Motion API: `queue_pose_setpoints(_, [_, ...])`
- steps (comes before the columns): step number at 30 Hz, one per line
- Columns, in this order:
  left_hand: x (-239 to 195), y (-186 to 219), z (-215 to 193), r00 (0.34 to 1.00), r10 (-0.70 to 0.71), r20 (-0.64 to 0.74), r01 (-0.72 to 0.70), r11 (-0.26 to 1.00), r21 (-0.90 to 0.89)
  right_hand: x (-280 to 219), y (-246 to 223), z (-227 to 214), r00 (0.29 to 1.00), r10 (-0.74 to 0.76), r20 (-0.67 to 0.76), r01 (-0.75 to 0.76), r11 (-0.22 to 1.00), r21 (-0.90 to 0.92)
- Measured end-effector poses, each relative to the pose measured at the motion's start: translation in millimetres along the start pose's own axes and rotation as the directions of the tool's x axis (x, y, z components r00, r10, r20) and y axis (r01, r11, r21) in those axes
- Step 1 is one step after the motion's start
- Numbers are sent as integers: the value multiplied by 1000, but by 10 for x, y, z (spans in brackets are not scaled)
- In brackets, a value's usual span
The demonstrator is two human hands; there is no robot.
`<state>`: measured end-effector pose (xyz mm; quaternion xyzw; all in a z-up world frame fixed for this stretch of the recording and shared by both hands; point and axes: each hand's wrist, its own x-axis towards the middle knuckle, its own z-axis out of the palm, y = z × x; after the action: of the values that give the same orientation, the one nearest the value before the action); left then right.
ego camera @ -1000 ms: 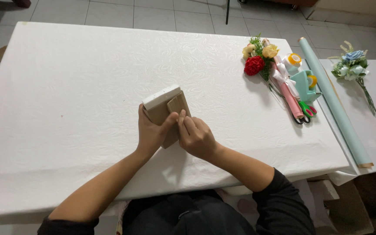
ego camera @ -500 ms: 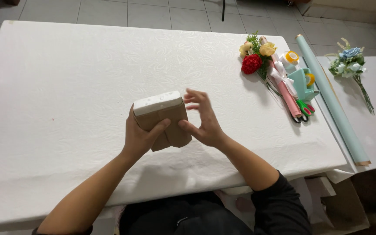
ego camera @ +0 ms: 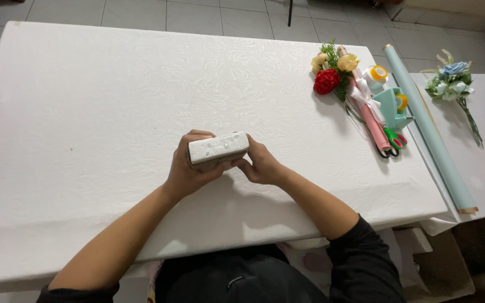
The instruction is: Wrapping a small white box with brown paper and securing it with tape
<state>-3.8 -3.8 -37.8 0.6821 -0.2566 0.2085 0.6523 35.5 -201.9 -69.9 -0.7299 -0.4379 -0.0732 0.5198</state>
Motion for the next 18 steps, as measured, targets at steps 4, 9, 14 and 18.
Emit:
queue_pose_setpoints(4, [46,79,-11,997,72,-16,-71,997,18,141,-249,29,998,-47,-50,45,998,-46])
queue_pose_setpoints(9, [18,170,-26,999,45,5,-45,999,-23,138,-361,59,995,-45,-86,41,998,-46])
queue_pose_setpoints(14, [-9,142,-22,997,60,54,-58,998,-37,118,-393,39,994,-76,-73,76,997,3])
queue_pose_setpoints(18, [-1,205,-8,998,39,41,-40,999,10,104,-372,55,996,-47,-73,54,993,103])
